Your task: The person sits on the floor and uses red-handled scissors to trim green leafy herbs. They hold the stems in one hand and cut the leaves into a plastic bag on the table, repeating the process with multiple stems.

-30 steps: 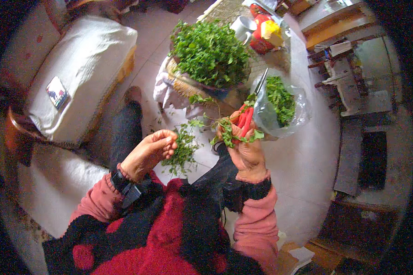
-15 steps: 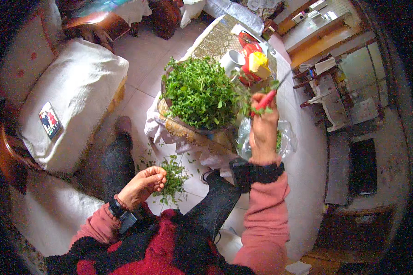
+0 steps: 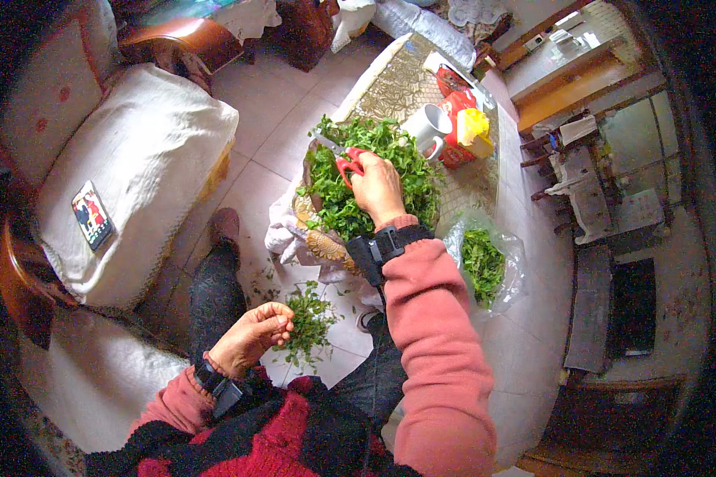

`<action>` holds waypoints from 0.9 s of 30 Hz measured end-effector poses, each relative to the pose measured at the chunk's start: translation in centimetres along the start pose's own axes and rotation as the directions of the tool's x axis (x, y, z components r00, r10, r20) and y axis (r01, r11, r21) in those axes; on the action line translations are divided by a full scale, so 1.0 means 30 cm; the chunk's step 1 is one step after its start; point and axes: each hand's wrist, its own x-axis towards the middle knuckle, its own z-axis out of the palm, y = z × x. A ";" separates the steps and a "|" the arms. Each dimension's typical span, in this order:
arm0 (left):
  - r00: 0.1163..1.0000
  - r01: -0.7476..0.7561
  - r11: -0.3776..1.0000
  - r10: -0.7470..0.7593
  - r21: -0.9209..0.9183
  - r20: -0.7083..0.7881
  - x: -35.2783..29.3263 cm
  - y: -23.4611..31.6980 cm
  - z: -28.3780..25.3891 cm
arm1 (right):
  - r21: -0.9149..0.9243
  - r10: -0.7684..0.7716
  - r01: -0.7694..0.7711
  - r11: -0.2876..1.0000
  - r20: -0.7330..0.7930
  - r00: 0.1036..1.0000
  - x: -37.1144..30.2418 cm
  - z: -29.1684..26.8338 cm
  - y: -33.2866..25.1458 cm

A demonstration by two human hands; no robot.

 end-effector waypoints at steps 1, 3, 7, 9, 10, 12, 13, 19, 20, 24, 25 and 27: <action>1.000 -0.003 1.000 0.003 0.000 -0.003 0.000 0.002 -0.003 | 0.050 -0.003 0.003 0.999 -0.003 1.000 -0.002 -0.003 0.002; 1.000 -0.010 1.000 0.010 0.003 -0.005 -0.005 0.007 -0.008 | 0.216 -0.020 0.034 0.976 -0.066 0.998 0.000 -0.027 0.005; 1.000 -0.027 0.999 0.027 0.026 0.003 -0.021 0.007 0.002 | 0.182 0.030 0.002 0.983 -0.174 0.984 -0.018 -0.140 0.014; 0.999 -0.033 0.999 0.032 0.040 0.019 -0.032 -0.003 0.020 | 0.311 0.010 0.063 0.948 -0.227 0.974 -0.049 -0.193 0.014; 0.999 -0.034 0.998 0.033 0.044 0.031 -0.038 -0.009 0.032 | 0.336 0.000 0.091 0.938 -0.261 0.965 -0.064 -0.220 0.015; 0.998 -0.046 0.997 0.043 0.065 0.051 -0.055 -0.023 0.053 | 0.450 0.033 0.085 0.889 -0.249 0.968 -0.093 -0.270 0.022; 0.997 -0.054 0.995 0.049 0.083 0.060 -0.064 -0.029 0.063 | 0.509 0.017 0.118 0.853 -0.252 0.967 -0.113 -0.300 0.033; 0.996 -0.081 0.985 0.075 0.150 0.046 -0.101 -0.069 0.108 | 0.490 0.106 0.142 0.860 -0.443 0.890 -0.354 -0.506 0.250; 0.998 -0.057 0.988 0.052 0.146 0.039 -0.097 -0.076 0.117 | 0.480 0.148 0.113 0.870 -0.475 0.868 -0.403 -0.529 0.297; 0.999 -0.007 0.972 -0.005 0.233 0.048 -0.080 -0.114 0.157 | 0.673 0.453 -0.176 0.718 -0.260 0.853 -0.601 -0.558 0.488; 0.997 -0.019 0.965 -0.002 0.260 0.078 -0.078 -0.126 0.167 | 0.652 0.486 -0.224 0.725 -0.253 0.837 -0.625 -0.533 0.527; 0.996 -0.001 0.957 -0.025 0.291 0.084 -0.072 -0.142 0.184 | 0.590 0.441 -0.213 0.779 -0.274 0.855 -0.658 -0.467 0.595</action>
